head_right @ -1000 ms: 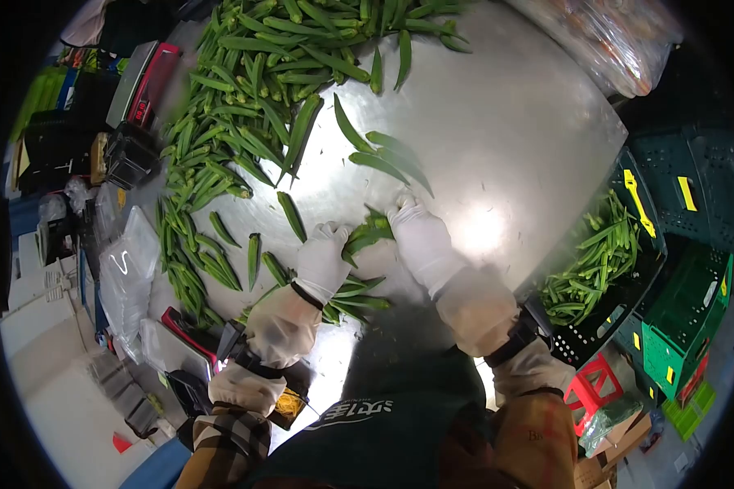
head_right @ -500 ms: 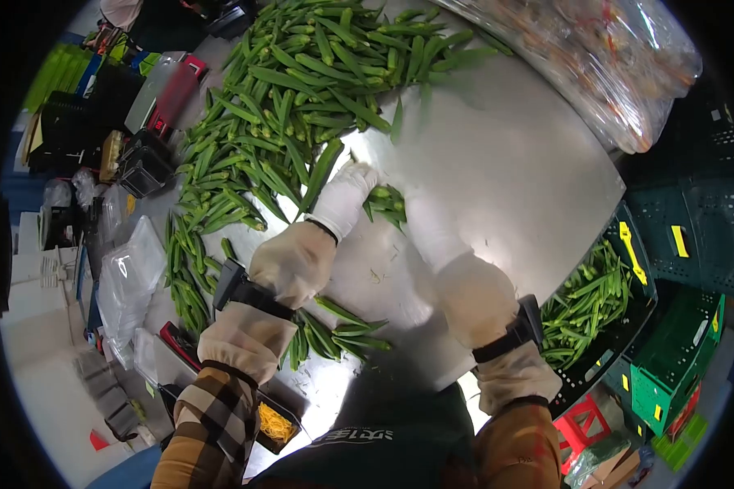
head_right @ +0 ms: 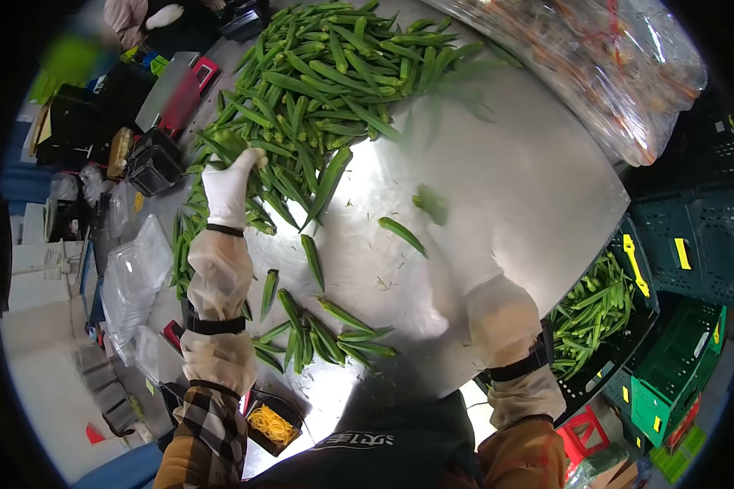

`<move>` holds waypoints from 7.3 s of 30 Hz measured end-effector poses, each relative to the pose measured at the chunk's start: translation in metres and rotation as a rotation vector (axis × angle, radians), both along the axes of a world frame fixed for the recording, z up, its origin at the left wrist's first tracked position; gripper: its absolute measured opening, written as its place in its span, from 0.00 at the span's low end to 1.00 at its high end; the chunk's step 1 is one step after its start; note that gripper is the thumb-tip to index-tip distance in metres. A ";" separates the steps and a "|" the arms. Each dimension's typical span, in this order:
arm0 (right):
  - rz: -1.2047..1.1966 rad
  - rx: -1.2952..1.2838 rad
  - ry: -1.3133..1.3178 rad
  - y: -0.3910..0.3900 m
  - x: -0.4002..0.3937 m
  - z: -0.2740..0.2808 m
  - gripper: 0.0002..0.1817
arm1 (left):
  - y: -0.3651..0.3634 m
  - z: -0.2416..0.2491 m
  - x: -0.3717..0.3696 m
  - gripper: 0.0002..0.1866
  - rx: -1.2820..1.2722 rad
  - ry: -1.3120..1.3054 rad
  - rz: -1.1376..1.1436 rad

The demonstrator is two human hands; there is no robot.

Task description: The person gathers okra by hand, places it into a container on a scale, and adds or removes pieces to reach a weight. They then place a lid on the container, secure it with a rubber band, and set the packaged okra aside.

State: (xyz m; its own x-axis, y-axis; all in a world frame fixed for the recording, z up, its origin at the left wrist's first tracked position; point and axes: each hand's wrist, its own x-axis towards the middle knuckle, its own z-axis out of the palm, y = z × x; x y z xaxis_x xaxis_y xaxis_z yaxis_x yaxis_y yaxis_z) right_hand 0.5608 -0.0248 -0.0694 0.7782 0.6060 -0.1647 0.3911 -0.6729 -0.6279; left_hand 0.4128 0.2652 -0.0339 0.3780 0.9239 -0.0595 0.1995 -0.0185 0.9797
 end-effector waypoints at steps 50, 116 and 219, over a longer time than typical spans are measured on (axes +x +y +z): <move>0.641 -0.237 -0.014 0.030 -0.171 -0.050 0.27 | -0.116 -0.028 -0.166 0.17 -0.401 0.072 0.018; 0.423 0.439 1.321 -0.017 -0.377 0.064 0.16 | -0.287 0.042 -0.381 0.18 -0.121 -0.251 0.362; -0.051 0.416 0.543 -0.134 -0.293 0.055 0.20 | -0.195 0.023 -0.602 0.27 0.296 0.046 0.399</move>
State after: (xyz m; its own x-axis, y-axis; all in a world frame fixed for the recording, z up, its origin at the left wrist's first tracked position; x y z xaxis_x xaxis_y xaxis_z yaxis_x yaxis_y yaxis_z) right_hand 0.2681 -0.1589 -0.0148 0.6800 0.6685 -0.3012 -0.0782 -0.3423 -0.9363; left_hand -0.1890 0.0703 -0.0113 -0.0051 0.9758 0.2184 0.2906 -0.2076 0.9341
